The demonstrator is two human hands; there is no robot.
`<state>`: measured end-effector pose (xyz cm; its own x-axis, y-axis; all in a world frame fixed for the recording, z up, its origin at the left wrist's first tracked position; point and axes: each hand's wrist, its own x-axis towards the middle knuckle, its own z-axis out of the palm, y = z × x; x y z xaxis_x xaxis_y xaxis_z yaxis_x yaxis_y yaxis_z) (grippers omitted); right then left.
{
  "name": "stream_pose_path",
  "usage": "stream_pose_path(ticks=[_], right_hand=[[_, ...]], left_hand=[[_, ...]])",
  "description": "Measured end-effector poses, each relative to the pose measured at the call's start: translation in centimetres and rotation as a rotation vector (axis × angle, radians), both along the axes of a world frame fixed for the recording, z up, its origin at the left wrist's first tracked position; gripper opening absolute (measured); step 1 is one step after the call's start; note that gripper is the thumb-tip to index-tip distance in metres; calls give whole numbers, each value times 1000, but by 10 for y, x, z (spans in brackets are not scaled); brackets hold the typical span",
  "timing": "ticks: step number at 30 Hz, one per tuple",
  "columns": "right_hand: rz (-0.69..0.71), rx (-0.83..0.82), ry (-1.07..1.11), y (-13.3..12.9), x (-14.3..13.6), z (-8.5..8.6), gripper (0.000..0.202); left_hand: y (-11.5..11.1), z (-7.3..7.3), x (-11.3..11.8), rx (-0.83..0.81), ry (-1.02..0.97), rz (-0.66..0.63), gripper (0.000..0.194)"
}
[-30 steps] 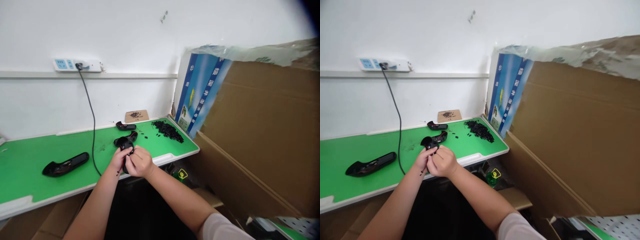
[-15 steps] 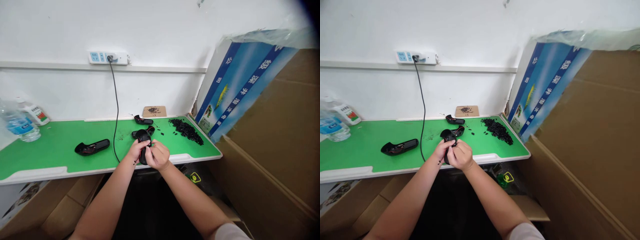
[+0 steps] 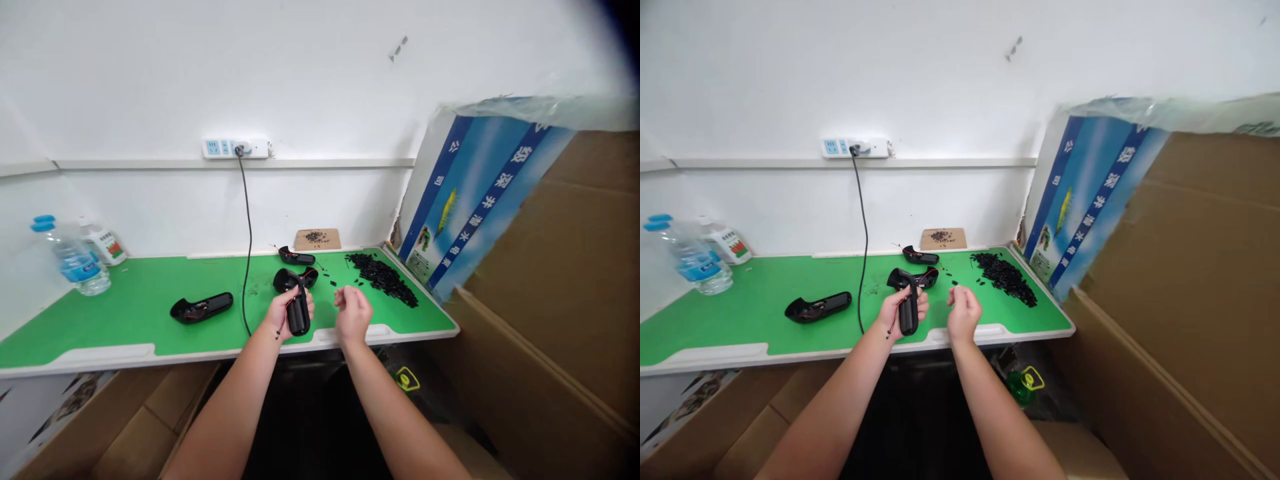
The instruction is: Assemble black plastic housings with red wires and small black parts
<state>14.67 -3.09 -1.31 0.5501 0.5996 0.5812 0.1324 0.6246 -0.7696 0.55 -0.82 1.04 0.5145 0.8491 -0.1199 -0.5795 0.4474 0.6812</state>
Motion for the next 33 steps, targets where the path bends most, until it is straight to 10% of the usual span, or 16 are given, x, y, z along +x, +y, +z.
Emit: stream_pose_path(ticks=[7, 23, 27, 33], right_hand=[[414, -47, -246, -12, 2, 3, 13], [67, -210, -855, -16, -14, 29, 15], [285, -185, -483, -8, -13, 22, 13], [941, -273, 770, 6, 9, 1, 14]], left_hand=[[-3, -2, -6, 14, -74, -101, 32], [6, -12, -10, 155, 135, -60, 44], [4, -11, -8, 138, 100, -26, 42], [4, -3, -2, 0, 9, 50, 27]])
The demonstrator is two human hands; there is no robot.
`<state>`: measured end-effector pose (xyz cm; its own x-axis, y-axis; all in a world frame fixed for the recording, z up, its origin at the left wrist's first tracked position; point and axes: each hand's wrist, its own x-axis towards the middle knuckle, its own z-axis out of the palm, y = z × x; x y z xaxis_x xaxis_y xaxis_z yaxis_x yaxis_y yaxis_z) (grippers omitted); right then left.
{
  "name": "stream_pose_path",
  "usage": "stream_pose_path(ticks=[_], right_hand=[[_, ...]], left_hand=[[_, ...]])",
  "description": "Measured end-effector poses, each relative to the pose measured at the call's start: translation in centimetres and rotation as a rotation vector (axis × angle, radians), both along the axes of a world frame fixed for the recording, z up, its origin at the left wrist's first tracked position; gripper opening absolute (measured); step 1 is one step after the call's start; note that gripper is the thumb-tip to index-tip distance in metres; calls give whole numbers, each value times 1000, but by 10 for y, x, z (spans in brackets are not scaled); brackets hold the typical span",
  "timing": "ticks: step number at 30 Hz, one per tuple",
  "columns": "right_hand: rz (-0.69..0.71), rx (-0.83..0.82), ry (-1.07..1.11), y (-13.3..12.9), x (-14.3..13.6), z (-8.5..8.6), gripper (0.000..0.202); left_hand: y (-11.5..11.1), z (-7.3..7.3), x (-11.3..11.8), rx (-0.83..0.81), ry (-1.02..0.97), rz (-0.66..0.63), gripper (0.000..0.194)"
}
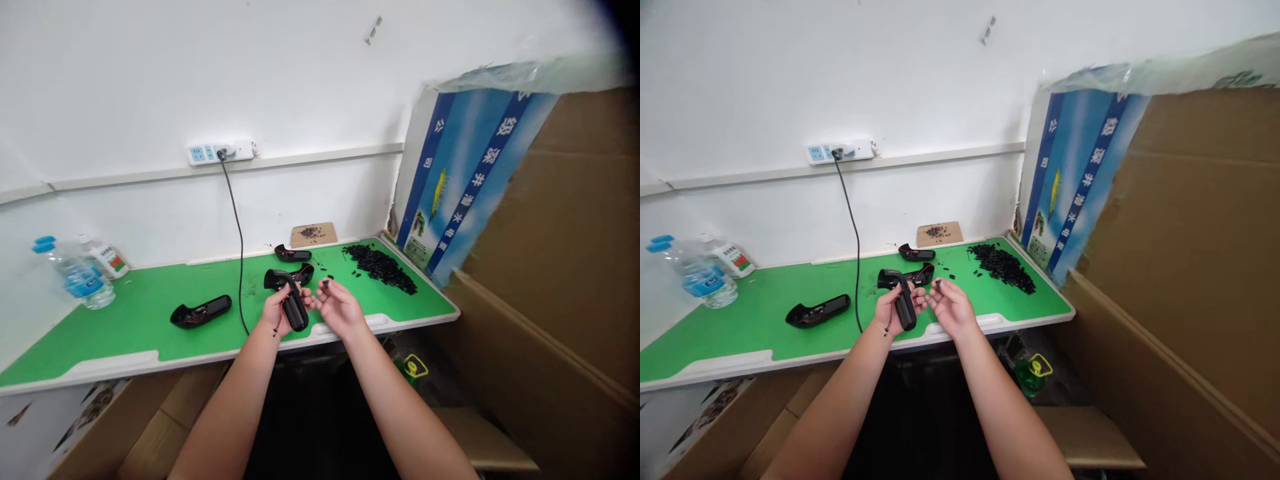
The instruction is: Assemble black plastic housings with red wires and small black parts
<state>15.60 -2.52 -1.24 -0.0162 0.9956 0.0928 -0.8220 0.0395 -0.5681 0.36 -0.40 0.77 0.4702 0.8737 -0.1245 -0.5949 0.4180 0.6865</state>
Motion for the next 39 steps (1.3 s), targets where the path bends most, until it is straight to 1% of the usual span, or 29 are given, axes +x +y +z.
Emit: stream_pose_path(ticks=[2, 5, 8, 11, 16, 18, 19, 20, 23, 24, 26, 27, 29, 32, 34, 35, 36, 38, 39], right_hand=[[75, -41, 216, 2, 7, -6, 13], [88, -47, 318, 3, 11, -10, 9], [66, -48, 324, 3, 12, -10, 13], [59, -57, 300, 2, 11, -8, 16], [82, -64, 213, 3, 10, -10, 13], [44, -74, 98, 7, 12, -13, 15], [0, -76, -26, 11, 14, -14, 16], [-64, -69, -237, 16, 18, -15, 15], [-268, -7, -1093, 32, 39, -16, 18], [-304, 14, -1297, 37, 48, -14, 18], [-320, 46, -1514, 45, 65, -11, 14], [-311, 57, -1564, 47, 72, -9, 13], [-284, 74, -1685, 48, 80, -7, 12], [-250, 131, -1942, 46, 83, -8, 20], [-255, 185, -2044, 46, 84, -11, 25], [-263, 201, -2025, 47, 85, -12, 26], [-272, 201, -1948, 49, 88, -14, 28], [-307, 160, -1723, 54, 98, -17, 32], [-349, 122, -1604, 57, 105, -19, 34]], left_hand=[[1, 3, 3, -13, 22, 109, 24], [2, 6, 7, 31, 80, 219, 27], [2, 7, 9, 71, 126, 268, 33], [0, 7, 10, 65, 175, 306, 37], [1, 6, 11, 80, 228, 284, 41], [4, 8, 12, 91, 274, 288, 43], [6, 10, 13, 99, 303, 298, 44], [10, 14, 13, 111, 331, 310, 44], [24, 30, 17, 193, 380, 356, 47], [30, 36, 19, 228, 381, 366, 49], [43, 45, 24, 282, 370, 374, 53], [50, 48, 27, 298, 366, 374, 55], [62, 48, 33, 302, 362, 357, 57], [74, 40, 36, 242, 341, 305, 56], [77, 35, 33, 194, 320, 263, 50], [77, 35, 30, 185, 310, 247, 47], [77, 35, 26, 190, 300, 213, 45], [78, 40, 17, 178, 278, 206, 42], [79, 42, 13, 164, 261, 210, 41]])
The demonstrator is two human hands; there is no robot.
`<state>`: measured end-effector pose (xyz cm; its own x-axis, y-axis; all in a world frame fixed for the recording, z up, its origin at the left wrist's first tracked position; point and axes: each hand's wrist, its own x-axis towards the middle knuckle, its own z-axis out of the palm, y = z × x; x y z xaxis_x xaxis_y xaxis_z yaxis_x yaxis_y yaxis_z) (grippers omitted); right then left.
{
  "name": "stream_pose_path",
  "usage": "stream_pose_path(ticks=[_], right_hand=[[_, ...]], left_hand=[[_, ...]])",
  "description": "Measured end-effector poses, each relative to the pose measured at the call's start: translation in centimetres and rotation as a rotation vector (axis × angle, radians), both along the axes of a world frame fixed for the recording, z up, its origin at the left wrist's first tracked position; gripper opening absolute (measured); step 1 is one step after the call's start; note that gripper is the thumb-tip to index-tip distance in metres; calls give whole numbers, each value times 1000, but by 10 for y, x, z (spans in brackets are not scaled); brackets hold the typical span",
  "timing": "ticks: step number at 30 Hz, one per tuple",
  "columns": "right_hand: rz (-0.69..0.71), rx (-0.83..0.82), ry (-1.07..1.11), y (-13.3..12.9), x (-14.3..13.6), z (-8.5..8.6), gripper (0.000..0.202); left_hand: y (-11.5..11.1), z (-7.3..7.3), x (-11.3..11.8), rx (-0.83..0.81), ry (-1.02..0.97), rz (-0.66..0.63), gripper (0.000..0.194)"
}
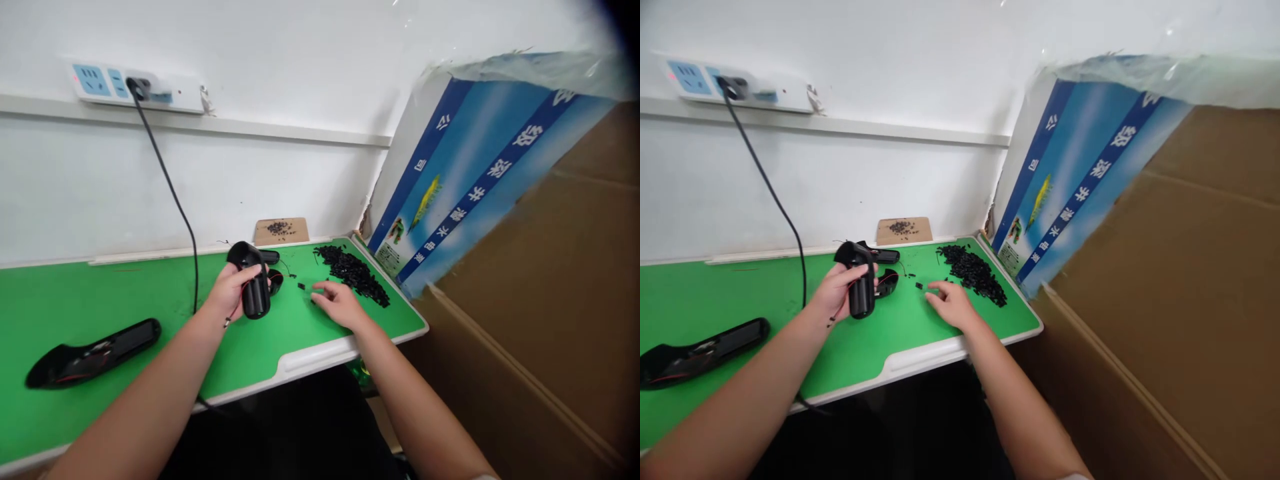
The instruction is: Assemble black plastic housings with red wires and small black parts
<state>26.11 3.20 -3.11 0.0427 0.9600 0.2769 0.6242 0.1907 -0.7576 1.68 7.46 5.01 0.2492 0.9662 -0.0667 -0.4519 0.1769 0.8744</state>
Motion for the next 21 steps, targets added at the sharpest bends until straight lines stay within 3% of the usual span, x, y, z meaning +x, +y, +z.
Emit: stream_pose_path(ticks=[4, 7, 10, 15, 21], right_hand=[[-277, 56, 383, 13, 39, -2, 38], [-383, 6, 478, 18, 65, -2, 44], [-286, -10, 248, 19, 75, -4, 42], [-157, -51, -324, 15, 56, -6, 32], [-199, -102, -641, 9, 40, 2, 36]], left_hand=[[8, 6, -10, 1, -118, 33, 34], [15, 4, -10, 30, -193, 126, 28], [16, 3, -6, 31, -185, 178, 27], [5, 9, 1, 73, -139, 235, 40], [-1, 8, -2, 102, -50, 95, 38]])
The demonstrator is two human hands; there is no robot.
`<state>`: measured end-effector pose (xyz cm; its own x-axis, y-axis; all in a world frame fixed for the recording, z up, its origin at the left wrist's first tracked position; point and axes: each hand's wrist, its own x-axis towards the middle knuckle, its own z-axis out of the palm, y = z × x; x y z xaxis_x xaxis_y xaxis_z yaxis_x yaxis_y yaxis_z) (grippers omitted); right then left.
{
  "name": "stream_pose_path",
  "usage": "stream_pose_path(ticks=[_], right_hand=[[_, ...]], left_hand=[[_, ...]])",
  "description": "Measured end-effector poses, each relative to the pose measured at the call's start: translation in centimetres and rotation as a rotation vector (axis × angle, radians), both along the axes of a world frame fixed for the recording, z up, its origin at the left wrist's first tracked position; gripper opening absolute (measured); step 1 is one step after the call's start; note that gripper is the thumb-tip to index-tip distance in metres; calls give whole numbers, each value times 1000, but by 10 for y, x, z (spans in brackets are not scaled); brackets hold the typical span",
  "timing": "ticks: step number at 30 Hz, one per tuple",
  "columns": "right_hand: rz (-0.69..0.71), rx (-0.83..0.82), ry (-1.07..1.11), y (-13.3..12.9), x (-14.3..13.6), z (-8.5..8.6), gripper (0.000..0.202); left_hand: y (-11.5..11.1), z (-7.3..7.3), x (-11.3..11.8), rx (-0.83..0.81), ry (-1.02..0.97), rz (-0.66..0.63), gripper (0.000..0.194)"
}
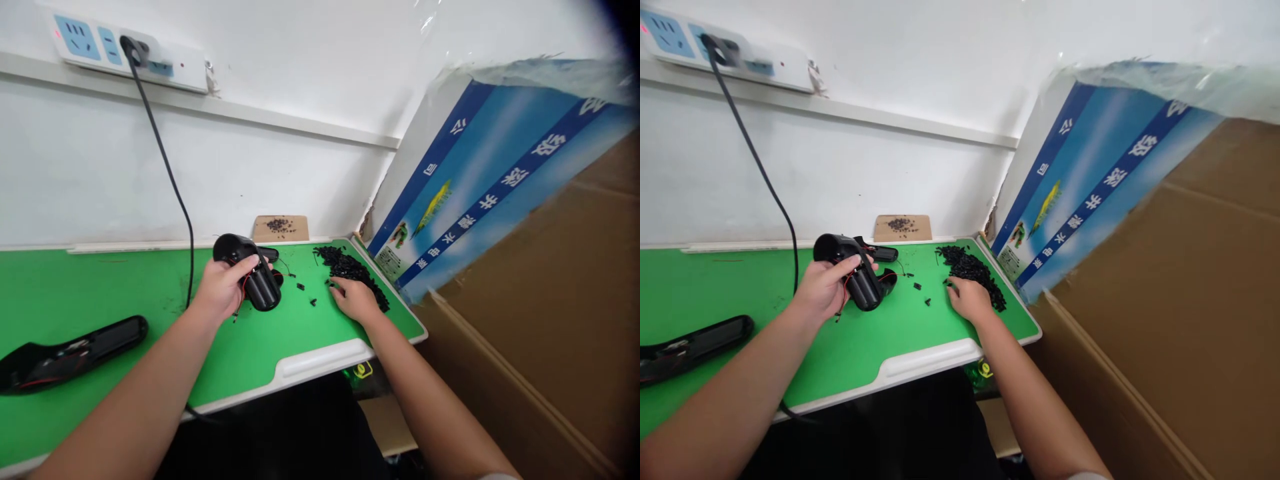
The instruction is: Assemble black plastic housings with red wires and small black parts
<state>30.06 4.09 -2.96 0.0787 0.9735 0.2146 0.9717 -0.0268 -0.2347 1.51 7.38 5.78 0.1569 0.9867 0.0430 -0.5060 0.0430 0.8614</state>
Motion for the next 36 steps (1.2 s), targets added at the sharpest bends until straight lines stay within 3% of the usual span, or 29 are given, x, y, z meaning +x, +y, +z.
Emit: stream_pose_path(ticks=[6, 9, 12, 14, 17, 20, 23, 26, 36], right_hand=[[-6, -6, -19, 1, -3, -1, 28], [49, 120, 73, 0, 0, -4, 26], [45, 344, 312, 0, 6, -10, 26], [-21, 380, 619, 1, 7, -11, 25], [-30, 289, 1128, 7, -4, 3, 27], [127, 139, 1487, 15, -32, 38, 28], [320, -48, 1635, 24, -66, 75, 35], [495, -194, 1705, 33, -91, 95, 28], [619, -506, 1972, 19, -98, 72, 23]], left_hand=[[-3, 0, -6, -88, -55, -179, 36], [-4, 0, -7, -124, -103, -224, 39], [-7, -3, -7, -147, -175, -304, 36], [-8, -5, -8, -159, -216, -352, 32], [-10, -9, -9, -161, -251, -400, 29], [-10, -13, -10, -148, -268, -444, 31], [-8, -16, -11, -128, -261, -439, 32], [-6, -19, -12, -120, -235, -413, 33], [-7, -17, -4, -128, -89, -392, 28]])
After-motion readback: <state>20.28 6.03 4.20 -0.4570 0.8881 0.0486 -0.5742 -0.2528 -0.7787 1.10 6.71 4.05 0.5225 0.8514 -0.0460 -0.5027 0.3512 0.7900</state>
